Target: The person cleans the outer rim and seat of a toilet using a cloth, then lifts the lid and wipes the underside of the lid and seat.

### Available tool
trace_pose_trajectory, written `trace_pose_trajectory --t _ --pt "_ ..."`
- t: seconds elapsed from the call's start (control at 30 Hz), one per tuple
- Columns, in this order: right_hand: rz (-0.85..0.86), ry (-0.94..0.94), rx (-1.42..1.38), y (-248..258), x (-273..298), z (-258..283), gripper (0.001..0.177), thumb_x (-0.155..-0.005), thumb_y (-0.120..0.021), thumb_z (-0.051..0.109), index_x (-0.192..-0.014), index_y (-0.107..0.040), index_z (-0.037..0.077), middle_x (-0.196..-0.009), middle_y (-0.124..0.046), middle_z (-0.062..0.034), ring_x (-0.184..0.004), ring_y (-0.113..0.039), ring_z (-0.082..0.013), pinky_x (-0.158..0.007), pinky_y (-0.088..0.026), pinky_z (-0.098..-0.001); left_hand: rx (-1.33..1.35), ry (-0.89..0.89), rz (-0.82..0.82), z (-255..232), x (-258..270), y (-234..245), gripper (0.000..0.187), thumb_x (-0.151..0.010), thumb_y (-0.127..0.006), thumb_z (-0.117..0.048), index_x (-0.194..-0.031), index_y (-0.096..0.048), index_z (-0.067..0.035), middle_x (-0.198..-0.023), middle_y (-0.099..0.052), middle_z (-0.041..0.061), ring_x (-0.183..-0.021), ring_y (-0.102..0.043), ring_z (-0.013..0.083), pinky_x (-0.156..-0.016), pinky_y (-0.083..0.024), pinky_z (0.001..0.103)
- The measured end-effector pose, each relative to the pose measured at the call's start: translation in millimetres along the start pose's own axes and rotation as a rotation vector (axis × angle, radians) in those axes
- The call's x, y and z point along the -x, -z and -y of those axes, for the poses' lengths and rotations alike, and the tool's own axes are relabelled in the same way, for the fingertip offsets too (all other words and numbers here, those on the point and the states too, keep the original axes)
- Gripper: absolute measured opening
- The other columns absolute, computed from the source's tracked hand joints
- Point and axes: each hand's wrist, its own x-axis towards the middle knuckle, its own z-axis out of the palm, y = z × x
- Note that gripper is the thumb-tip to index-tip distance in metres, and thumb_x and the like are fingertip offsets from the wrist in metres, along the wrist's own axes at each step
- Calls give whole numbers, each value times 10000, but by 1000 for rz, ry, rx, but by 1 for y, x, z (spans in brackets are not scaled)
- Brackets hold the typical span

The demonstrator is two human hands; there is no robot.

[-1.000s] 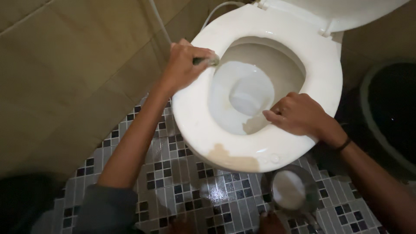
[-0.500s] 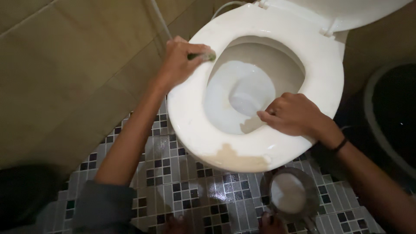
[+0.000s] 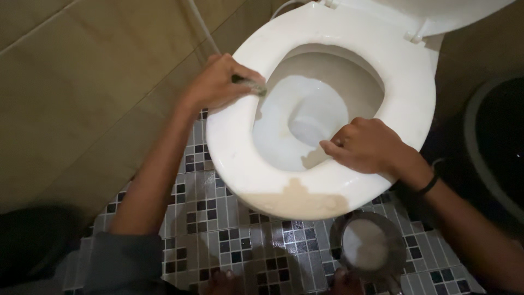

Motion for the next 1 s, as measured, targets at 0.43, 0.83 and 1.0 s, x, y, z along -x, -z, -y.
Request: trace_pose_trajectory --t 0.43,0.83,1.0 --pt "84 -40 37 -6 -4 -4 586 -1013 -388 464 -751 -769 104 -511 -659 -119 -470 -609 -265 -533 -552 -423 -225 -87 132 3 -6 -4 222 -783 -840 -276 -1002 -815 -260 -1022 -791 -9 -975 -697 196 -1173 -336 458" --pt "9 8 63 -6 0 -4 590 -1002 -424 454 -727 -778 70 -513 -666 -146 -472 -650 -293 -575 -562 -435 -163 -166 -194 -8 20 -13 141 -891 -774 -304 -984 -850 -230 -1026 -826 -42 -931 -544 212 -982 -332 385" --pt "-106 148 25 -7 2 -5 593 -983 -445 453 -700 -791 63 -524 -653 -135 -526 -651 -294 -612 -544 -444 -36 102 346 -17 55 -2 254 -801 -766 -403 -1054 -780 -375 -1061 -786 -56 -868 -693 87 -898 -565 337"
